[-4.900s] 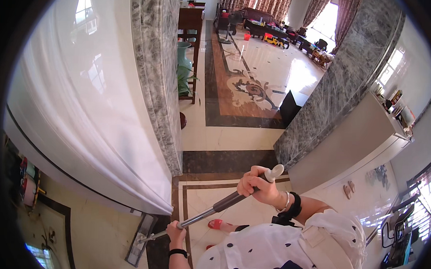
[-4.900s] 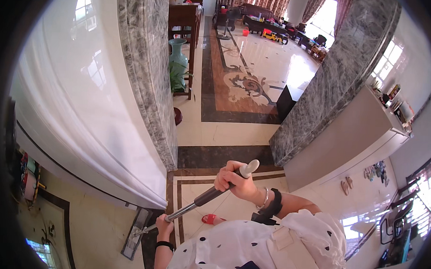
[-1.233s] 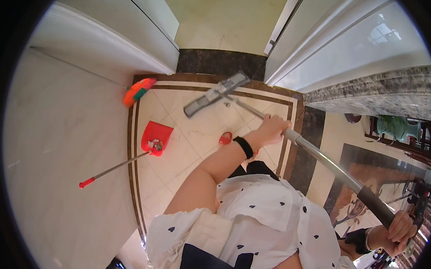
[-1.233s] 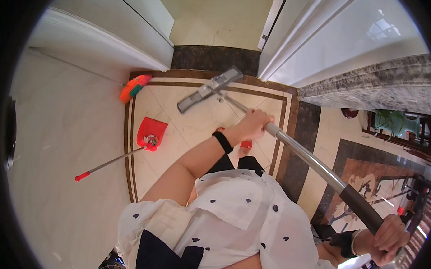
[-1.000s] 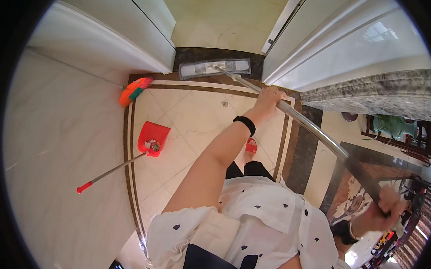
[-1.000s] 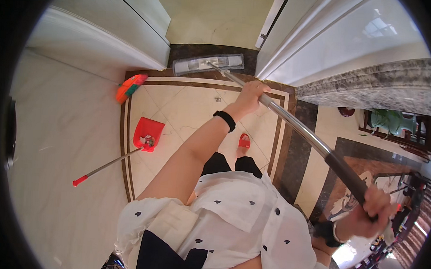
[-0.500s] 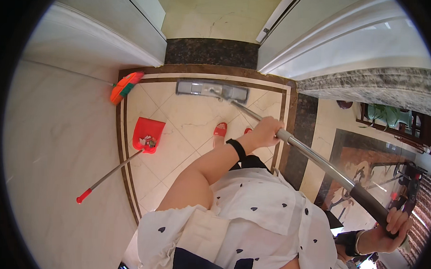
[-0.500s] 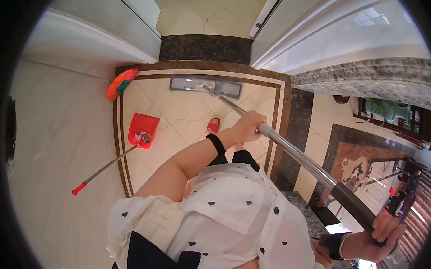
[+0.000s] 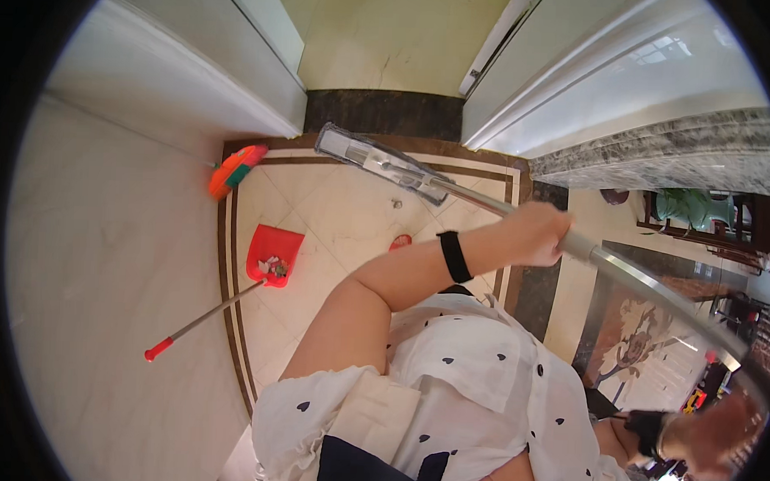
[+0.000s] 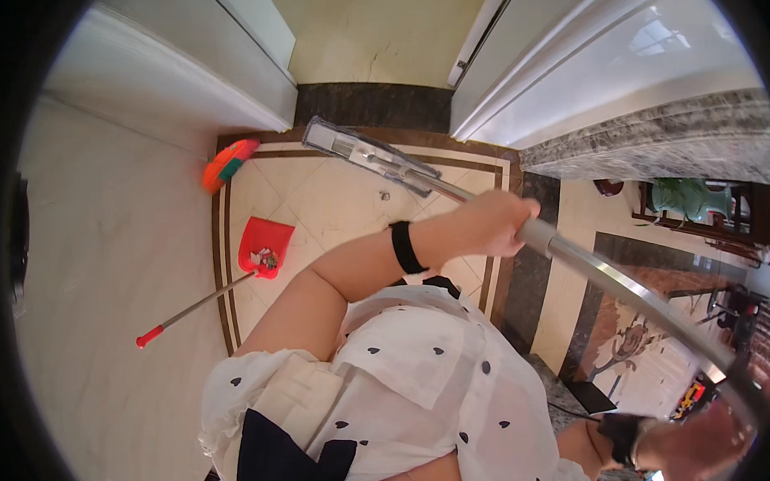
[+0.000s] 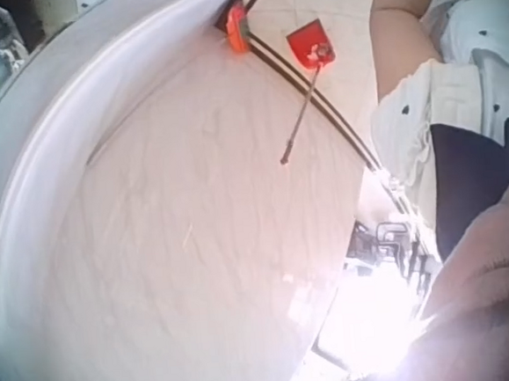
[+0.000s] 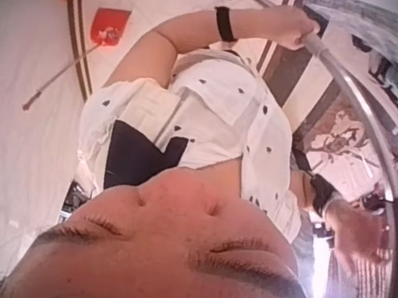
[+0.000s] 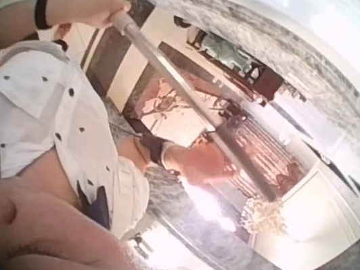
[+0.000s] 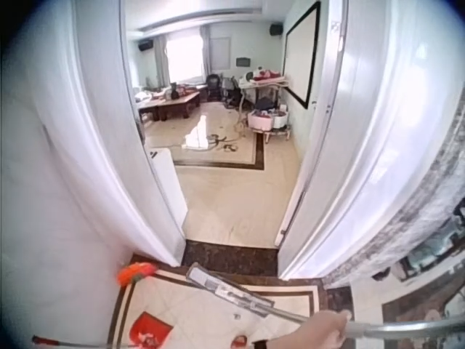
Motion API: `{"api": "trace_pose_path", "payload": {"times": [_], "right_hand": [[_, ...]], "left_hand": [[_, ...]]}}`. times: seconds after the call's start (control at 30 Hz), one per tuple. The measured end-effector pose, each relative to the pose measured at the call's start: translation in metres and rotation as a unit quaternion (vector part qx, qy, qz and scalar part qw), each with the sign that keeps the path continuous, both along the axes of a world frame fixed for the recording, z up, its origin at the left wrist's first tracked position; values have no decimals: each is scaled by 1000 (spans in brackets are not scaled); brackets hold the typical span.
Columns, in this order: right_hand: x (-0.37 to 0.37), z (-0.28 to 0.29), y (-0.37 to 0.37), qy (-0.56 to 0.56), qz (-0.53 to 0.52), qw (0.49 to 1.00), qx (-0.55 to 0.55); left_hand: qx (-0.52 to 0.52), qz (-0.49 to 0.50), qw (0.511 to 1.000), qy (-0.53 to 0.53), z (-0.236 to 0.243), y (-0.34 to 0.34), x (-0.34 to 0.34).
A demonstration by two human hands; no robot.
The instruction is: The recorder mops the tiled floor throughout multiple rooms of a house.
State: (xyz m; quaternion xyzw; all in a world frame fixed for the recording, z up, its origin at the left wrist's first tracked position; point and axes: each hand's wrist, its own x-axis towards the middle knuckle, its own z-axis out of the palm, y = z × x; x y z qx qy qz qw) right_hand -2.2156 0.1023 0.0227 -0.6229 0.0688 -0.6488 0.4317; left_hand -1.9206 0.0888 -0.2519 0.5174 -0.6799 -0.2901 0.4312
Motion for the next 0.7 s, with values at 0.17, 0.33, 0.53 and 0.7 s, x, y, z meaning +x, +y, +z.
{"api": "trace_pose_path", "payload": {"times": [0.17, 0.33, 0.53, 0.7], "right_hand": [[83, -91, -18, 329, -116, 936, 44], [84, -105, -28, 366, -83, 927, 24], [55, -134, -56, 283, -50, 943, 167], [63, -155, -88, 282, 9, 933, 223]], "left_hand": [[-37, 9, 997, 60, 97, -24, 61], [-79, 190, 978, 42, 148, 11, 128], [-109, 359, 898, 231, 180, 113, 151], [-237, 370, 867, 236, 176, 186, 143]]}}
